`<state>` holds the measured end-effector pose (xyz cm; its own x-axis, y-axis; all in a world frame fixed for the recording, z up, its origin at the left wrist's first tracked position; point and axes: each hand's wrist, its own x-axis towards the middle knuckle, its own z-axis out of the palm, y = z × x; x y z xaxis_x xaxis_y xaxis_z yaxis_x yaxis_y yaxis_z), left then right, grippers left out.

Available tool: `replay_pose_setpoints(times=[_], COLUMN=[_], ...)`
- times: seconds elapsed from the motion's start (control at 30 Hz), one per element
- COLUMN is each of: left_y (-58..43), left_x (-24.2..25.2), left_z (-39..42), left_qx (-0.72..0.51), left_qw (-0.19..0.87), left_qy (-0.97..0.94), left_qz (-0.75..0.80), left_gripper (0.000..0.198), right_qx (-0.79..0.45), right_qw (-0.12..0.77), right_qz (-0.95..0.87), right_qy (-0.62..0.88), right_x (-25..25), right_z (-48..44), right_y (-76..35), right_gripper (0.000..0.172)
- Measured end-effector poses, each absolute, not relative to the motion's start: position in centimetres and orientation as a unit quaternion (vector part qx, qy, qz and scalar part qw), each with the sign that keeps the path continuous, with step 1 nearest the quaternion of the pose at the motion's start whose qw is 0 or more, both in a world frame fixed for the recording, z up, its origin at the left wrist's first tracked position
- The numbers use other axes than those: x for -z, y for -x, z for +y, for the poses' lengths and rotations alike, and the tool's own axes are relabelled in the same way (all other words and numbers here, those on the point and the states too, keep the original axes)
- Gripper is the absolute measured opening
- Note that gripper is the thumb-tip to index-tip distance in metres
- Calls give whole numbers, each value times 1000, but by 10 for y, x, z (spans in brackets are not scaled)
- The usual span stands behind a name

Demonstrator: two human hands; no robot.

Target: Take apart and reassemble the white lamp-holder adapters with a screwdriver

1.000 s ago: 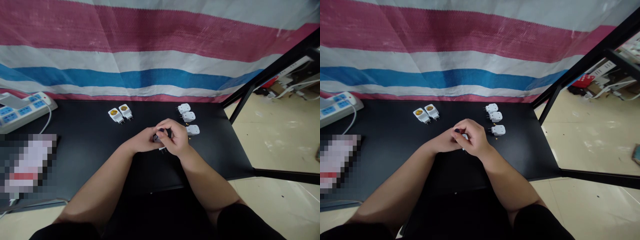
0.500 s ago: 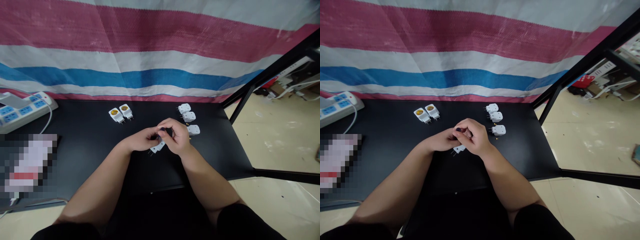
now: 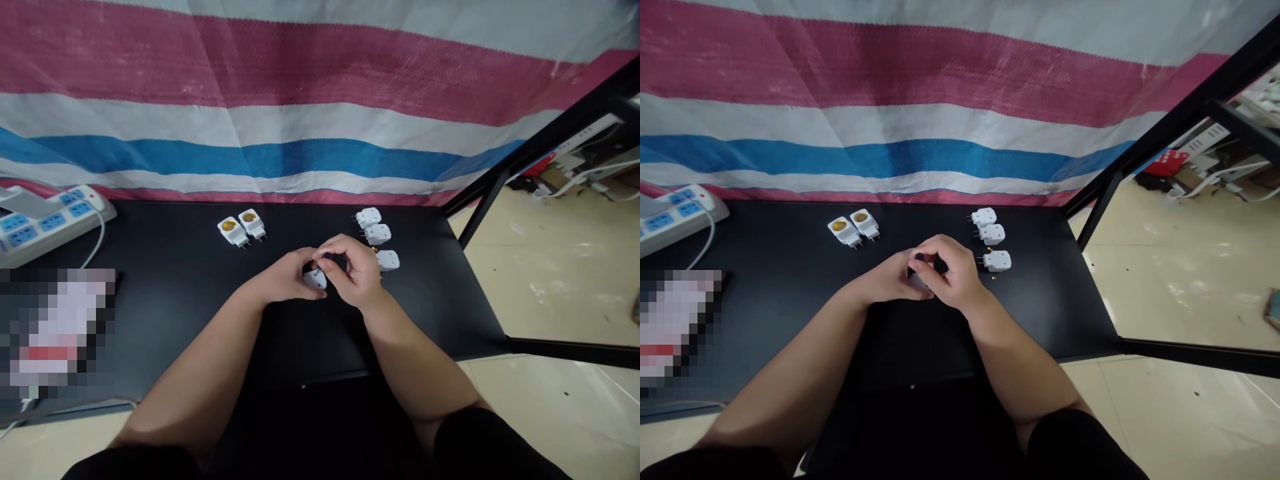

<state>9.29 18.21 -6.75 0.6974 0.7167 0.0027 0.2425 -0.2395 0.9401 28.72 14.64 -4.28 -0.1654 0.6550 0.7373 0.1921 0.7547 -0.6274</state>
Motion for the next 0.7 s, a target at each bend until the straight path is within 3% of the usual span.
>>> replay_pose_setpoints(times=[0.17,0.37,0.57,0.7], left_y=[-87,-83,-81,-82], left_x=[64,60,62,68], left_z=[186,187,190,189], left_qx=[-232,-241,-264,-231], left_qw=[525,493,386,369], left_qy=[-755,-783,-847,-850], left_qz=[316,292,253,296], left_gripper=[38,22,44,38], right_qx=[-206,-218,-245,-234], right_qw=[574,562,574,585], right_qz=[-739,-742,-720,-712], right_qy=[286,292,303,310], right_x=[40,41,50,53], right_z=[146,146,147,149], right_y=[-287,-289,-290,-288], right_gripper=[3,6,8,9])
